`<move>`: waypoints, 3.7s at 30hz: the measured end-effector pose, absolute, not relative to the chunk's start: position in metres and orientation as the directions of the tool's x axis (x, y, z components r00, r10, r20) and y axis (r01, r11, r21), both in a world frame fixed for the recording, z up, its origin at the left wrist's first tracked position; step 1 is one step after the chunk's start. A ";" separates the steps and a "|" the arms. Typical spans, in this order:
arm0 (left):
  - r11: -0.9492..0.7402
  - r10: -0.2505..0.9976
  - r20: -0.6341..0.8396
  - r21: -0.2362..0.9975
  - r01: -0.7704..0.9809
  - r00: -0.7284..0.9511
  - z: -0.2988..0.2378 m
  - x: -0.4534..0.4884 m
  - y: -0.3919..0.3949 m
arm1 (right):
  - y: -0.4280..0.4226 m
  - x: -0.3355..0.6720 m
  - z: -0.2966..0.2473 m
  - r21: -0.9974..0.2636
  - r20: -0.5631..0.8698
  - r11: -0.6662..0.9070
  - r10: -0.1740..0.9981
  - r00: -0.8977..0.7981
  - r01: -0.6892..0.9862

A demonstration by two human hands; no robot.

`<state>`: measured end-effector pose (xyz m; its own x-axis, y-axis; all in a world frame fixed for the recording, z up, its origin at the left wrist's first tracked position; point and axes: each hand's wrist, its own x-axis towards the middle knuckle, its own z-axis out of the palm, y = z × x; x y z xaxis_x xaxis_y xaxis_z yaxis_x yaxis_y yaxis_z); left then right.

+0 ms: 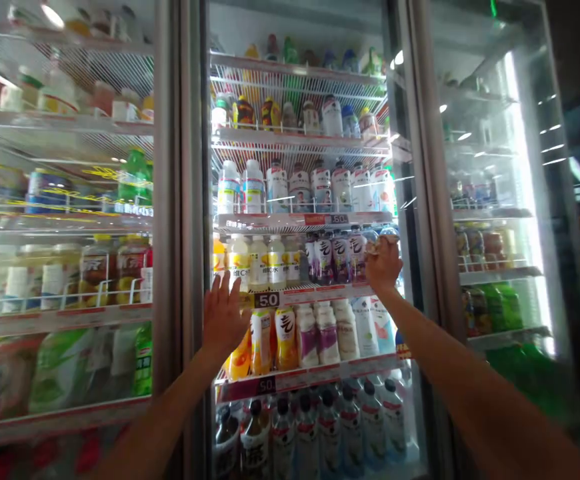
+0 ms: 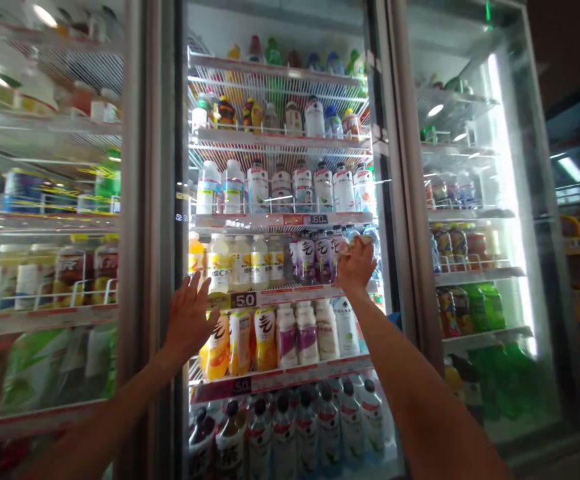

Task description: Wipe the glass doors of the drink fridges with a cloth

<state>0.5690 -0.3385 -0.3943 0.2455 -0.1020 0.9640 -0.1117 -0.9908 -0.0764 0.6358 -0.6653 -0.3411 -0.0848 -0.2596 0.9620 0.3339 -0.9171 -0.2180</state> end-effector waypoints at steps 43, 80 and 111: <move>-0.941 0.199 0.959 0.130 -0.312 -0.203 -0.288 0.600 -0.361 | -0.612 0.651 -0.406 0.008 0.999 -0.942 -0.008 -0.045 0.337; -0.951 -0.189 0.966 -0.224 -0.212 -0.174 -0.280 0.603 -0.346 | -0.614 0.649 -0.411 0.070 0.997 -0.969 0.058 -0.056 0.236; -0.821 -0.547 0.830 -0.505 -0.268 0.112 -0.310 0.609 -0.416 | -0.565 0.617 -0.381 0.215 0.976 -0.875 0.180 -0.121 0.434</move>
<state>0.6089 -0.4156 -0.3095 0.1123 -0.5469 0.8296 -0.2683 -0.8206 -0.5046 0.6171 -0.5651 -0.3814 -0.1210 0.1795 0.9763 0.4340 -0.8750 0.2147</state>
